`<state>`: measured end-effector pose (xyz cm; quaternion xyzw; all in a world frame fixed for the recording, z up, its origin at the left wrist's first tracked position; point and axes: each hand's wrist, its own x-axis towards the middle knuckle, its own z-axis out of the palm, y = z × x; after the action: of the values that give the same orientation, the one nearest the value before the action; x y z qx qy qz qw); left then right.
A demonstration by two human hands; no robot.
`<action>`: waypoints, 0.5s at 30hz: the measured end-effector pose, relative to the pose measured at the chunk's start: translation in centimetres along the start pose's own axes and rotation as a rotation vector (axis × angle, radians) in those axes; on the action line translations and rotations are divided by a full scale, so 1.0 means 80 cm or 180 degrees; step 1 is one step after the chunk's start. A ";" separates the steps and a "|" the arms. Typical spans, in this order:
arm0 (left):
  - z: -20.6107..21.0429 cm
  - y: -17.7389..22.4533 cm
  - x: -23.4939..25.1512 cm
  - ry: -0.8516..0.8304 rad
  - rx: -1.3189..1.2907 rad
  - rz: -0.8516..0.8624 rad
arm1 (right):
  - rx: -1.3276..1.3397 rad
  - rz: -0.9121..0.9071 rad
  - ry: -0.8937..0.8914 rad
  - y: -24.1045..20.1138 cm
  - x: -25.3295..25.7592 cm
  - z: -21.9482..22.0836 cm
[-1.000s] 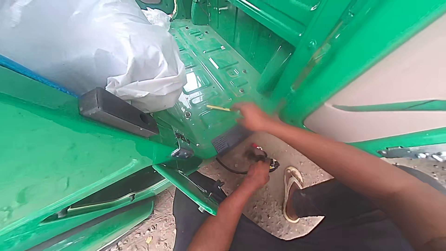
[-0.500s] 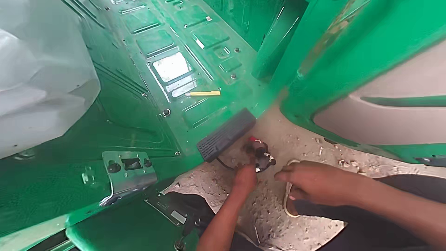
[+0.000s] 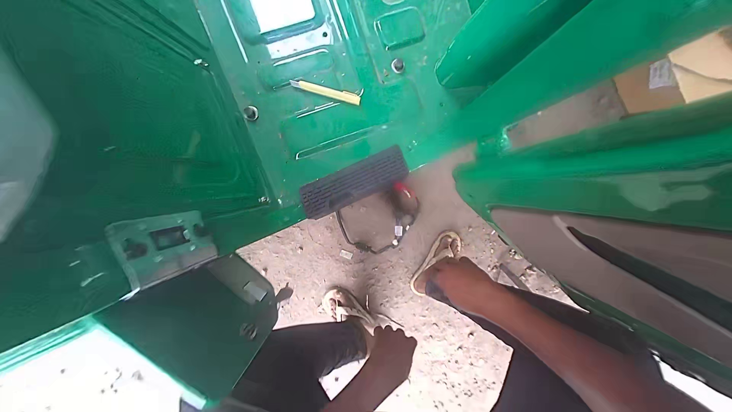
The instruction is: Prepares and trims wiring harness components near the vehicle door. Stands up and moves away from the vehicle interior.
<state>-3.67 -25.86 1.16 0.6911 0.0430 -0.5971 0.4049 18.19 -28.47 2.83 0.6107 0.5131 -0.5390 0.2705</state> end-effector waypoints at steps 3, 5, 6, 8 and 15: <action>0.005 0.048 -0.038 0.0204 -0.0259 0.0523 | 0.0313 -0.0106 0.0306 -0.003 0.019 0.042; 0.021 0.074 -0.073 0.0471 -0.0491 0.0493 | 0.0731 -0.0107 0.0645 -0.016 0.018 0.084; 0.024 0.081 -0.094 0.0626 -0.0543 0.0249 | 0.0862 0.0020 0.0766 -0.026 0.010 0.089; 0.050 0.112 -0.163 0.0814 -0.0760 -0.0303 | 0.1061 0.0297 0.0936 -0.066 -0.056 0.101; 0.132 0.150 -0.418 0.1150 -0.0585 -0.0221 | 0.1359 -0.0443 0.3981 -0.188 -0.507 0.031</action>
<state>-15.00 -26.14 36.48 0.7452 0.1930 -0.4706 0.4312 7.80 -39.33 43.43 0.8140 0.4936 -0.1891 -0.2406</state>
